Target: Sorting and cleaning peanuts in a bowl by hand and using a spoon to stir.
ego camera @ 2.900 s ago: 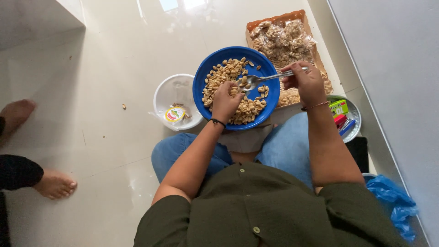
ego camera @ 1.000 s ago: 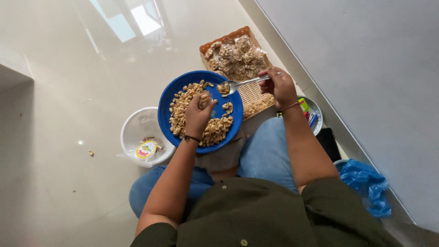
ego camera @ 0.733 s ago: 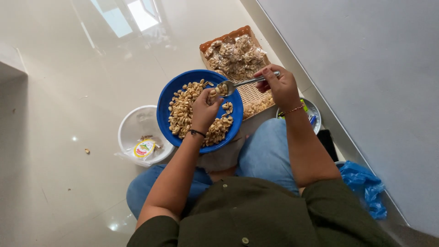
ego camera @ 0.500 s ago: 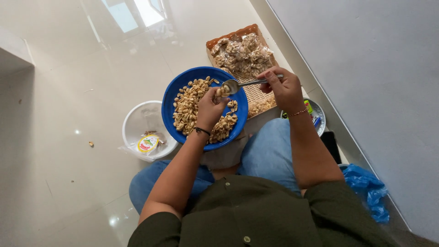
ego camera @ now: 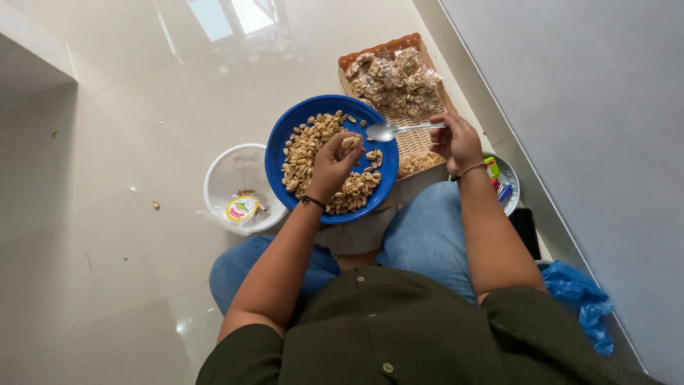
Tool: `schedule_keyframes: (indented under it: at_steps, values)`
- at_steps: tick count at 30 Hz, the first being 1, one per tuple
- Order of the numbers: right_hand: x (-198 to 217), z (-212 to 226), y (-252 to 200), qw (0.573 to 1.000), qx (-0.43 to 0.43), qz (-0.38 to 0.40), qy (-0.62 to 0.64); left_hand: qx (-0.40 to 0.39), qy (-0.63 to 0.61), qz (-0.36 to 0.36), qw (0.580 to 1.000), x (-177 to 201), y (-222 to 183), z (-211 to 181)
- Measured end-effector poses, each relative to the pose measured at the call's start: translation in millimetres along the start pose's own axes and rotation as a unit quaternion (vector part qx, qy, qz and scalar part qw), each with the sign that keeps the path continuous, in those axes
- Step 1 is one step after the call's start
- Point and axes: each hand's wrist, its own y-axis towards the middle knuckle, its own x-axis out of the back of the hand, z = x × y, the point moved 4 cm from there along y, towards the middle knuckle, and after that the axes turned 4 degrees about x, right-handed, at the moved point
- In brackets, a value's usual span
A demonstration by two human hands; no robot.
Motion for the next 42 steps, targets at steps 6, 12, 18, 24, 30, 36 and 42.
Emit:
schedule_keyframes:
  at_steps: [6,12,18,24,30,36,42]
  values:
    - [16.4,-86.6,37.1,0.99,-0.086,0.079,-0.075,0.009,0.02,0.04,0.999,11.7,-8.7,-3.4]
    - [12.9,-102.1,33.9,0.974,-0.126,0.151,-0.115,0.063,-0.009,0.008,0.998,17.7,-20.8,-5.2]
    - [29.1,-134.5,58.2,0.965,-0.129,0.169,-0.154,0.069,0.016,-0.028,0.997,19.3,-32.3,-14.9]
    - [31.0,-134.3,55.1,0.955,-0.108,0.177,-0.212,0.107,-0.043,-0.038,0.993,29.8,-36.8,-5.4]
    - [25.4,-131.9,47.0,0.94,-0.089,0.201,-0.259,0.101,0.015,-0.055,0.993,32.7,-44.7,-4.5]
    - [24.4,-124.7,43.8,0.931,-0.06,0.2,-0.3,0.085,0.016,-0.033,0.996,36.4,-42.4,11.6]
    - [31.0,-98.0,43.1,0.884,0.135,0.149,-0.422,0.09,0.009,-0.055,0.994,34.6,-43.5,12.8]
